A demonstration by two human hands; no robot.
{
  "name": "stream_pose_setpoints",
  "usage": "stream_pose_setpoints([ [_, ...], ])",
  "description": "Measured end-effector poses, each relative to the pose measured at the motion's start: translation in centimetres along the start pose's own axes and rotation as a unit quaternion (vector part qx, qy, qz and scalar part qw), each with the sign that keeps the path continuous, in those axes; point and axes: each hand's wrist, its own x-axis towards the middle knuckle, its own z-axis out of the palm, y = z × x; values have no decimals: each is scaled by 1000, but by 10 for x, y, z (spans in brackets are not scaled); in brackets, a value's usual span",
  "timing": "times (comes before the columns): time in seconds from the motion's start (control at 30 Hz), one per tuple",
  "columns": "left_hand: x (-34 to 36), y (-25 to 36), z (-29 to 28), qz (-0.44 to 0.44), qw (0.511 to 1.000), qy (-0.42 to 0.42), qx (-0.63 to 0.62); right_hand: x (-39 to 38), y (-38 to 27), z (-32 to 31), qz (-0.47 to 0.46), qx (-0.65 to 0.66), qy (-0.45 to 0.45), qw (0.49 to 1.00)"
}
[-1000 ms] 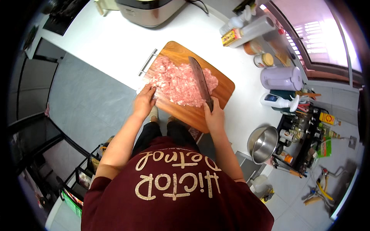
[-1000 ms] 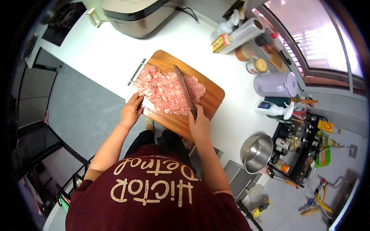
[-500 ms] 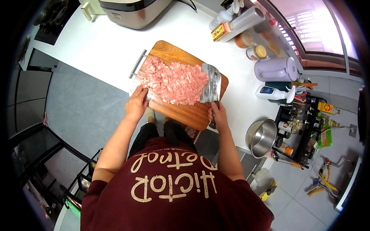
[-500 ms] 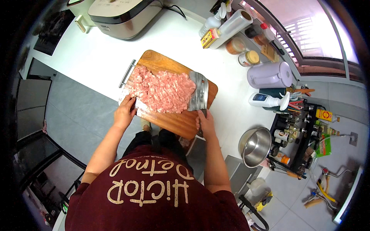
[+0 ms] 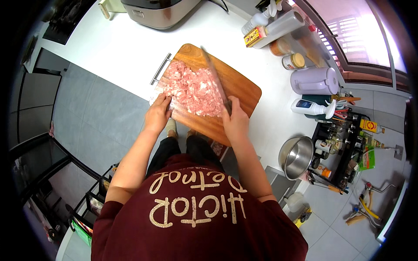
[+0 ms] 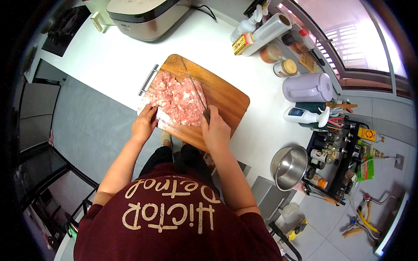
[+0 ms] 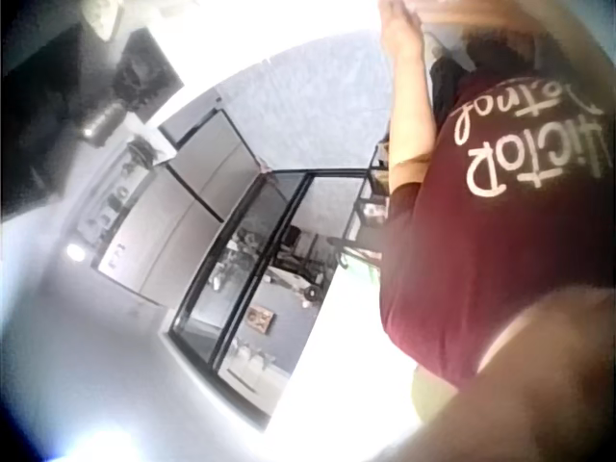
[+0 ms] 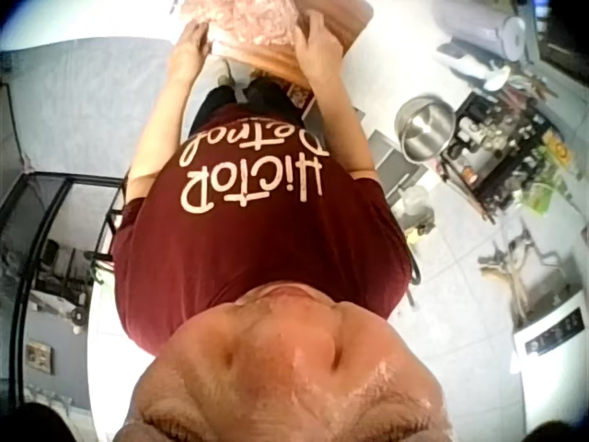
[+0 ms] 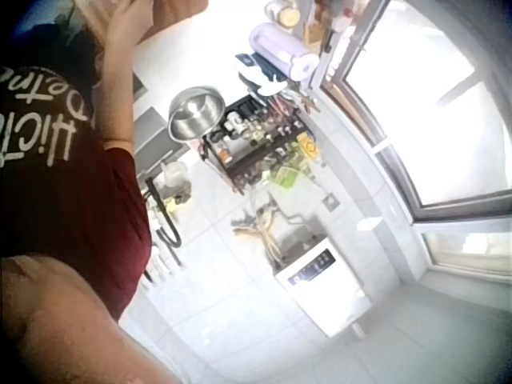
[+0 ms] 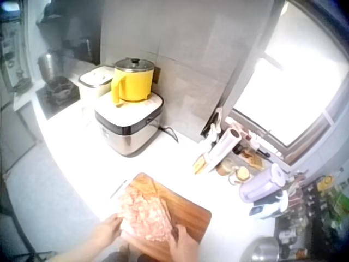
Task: The person chops raw meat on a wooden cutting board using a cleaver.
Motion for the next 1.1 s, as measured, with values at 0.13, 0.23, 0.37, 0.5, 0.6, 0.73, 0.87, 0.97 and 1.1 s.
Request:
stream_pose_setpoints([
  [0.13,1,-4,4,-5,1000,-8,7,-5,-4,7,30,20,-15,999],
  [0.23,1,-3,4,4,1000,-6,-8,1,28,39,88,-72,-123,986],
  [0.37,-3,-5,7,2,1000,9,-4,0,19,18,41,30,-63,997],
  [0.5,1,0,2,5,1000,5,1,-10,24,34,41,51,-47,997],
  [0.6,2,4,-1,5,1000,-2,-5,-2,28,37,74,-63,-128,987],
  [0.73,-1,-5,5,13,1000,18,5,-16,4,24,12,-8,-80,997],
  [0.87,2,1,0,4,1000,1,1,-11,17,31,49,-72,-137,987],
  [0.97,-3,-6,6,9,1000,9,0,-7,10,16,19,8,-62,998],
  [1.1,-1,-4,7,13,1000,18,-7,-2,32,26,91,50,-47,993],
])
